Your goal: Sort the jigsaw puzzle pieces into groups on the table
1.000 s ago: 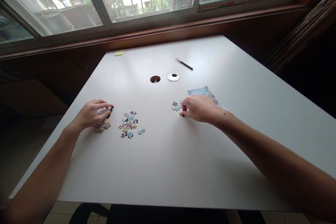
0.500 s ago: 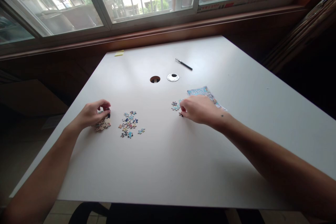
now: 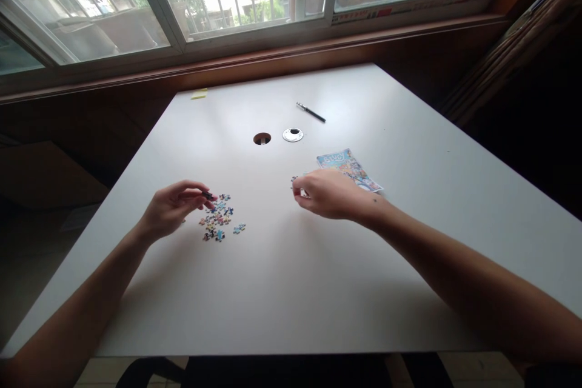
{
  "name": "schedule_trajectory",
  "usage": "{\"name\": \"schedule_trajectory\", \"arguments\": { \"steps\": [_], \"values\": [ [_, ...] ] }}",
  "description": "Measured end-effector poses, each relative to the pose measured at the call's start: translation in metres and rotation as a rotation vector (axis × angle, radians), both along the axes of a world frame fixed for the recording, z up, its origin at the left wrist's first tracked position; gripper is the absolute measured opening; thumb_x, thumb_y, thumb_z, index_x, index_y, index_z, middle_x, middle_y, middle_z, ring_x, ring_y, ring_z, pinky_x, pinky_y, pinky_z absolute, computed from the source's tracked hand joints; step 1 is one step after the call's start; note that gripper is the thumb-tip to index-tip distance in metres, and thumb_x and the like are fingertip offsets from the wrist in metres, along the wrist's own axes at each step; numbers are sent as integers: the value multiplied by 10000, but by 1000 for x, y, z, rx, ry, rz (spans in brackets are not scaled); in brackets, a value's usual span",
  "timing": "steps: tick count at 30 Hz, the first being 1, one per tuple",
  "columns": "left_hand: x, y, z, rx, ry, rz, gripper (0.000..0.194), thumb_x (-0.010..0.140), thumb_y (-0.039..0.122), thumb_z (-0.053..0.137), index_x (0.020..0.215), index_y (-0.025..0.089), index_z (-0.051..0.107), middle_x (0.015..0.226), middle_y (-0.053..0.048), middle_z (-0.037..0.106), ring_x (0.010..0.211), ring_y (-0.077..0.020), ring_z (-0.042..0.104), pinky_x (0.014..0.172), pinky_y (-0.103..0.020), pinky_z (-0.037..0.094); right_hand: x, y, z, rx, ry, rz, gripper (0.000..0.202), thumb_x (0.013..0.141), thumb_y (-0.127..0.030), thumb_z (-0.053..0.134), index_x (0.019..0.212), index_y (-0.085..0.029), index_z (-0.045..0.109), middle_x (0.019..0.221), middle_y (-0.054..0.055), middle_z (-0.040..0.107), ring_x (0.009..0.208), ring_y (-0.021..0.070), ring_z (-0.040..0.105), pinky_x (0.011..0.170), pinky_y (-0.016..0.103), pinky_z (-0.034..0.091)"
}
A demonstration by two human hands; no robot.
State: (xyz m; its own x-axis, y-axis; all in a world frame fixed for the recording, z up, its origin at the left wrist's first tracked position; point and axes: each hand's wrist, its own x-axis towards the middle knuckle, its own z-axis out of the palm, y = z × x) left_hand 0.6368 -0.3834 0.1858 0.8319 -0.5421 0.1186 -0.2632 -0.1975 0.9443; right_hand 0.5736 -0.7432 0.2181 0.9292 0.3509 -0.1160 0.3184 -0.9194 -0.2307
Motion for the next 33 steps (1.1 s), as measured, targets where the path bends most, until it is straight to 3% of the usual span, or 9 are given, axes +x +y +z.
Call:
{"name": "schedule_trajectory", "arguments": {
  "steps": [4, 9, 14, 27, 33],
  "values": [
    [-26, -22, -8, -52, 46, -150, 209, 900, 257, 725, 1024, 179, 576, 941, -100, 789, 892, -249, 774, 818, -384, 641, -11, 18, 2, 283, 44, 161, 119, 897, -248, 583, 874, -221, 697, 733, -4, 626, 660, 124, 524, 648, 253, 337],
    [-42, -39, -14, -51, -25, -187, 211, 873, 210, 755, 997, 172, 589, 867, -77, 785, 856, -227, 780, 780, -310, 640, -27, 47, -12, 595, -60, 169, 83, 901, -261, 653, 915, -201, 708, 698, -25, 573, 656, 99, 508, 663, 225, 372],
    [-49, -47, -12, -31, -71, -305, 207, 846, 178, 778, 971, 166, 613, 868, -68, 783, 816, -198, 776, 743, -269, 629, -35, 63, -27, 752, -182, 184, 92, 864, -250, 714, 924, -180, 717, 655, -48, 489, 600, 78, 457, 601, 205, 355],
    [-48, -51, -12, 37, -117, -348, 172, 863, 212, 759, 965, 186, 623, 859, -64, 776, 785, -181, 753, 730, -283, 592, -40, 70, -32, 777, -176, 233, 72, 870, -215, 657, 883, -186, 720, 623, -43, 510, 569, 81, 450, 574, 204, 365],
    [-45, -49, -18, 31, -387, -253, 368, 814, 197, 788, 1106, 215, 563, 1001, -85, 720, 825, -167, 676, 750, -306, 569, -25, 50, -20, 708, -231, 216, 84, 858, -220, 637, 853, -182, 712, 626, -37, 503, 571, 85, 434, 590, 224, 359]
  ]
}}
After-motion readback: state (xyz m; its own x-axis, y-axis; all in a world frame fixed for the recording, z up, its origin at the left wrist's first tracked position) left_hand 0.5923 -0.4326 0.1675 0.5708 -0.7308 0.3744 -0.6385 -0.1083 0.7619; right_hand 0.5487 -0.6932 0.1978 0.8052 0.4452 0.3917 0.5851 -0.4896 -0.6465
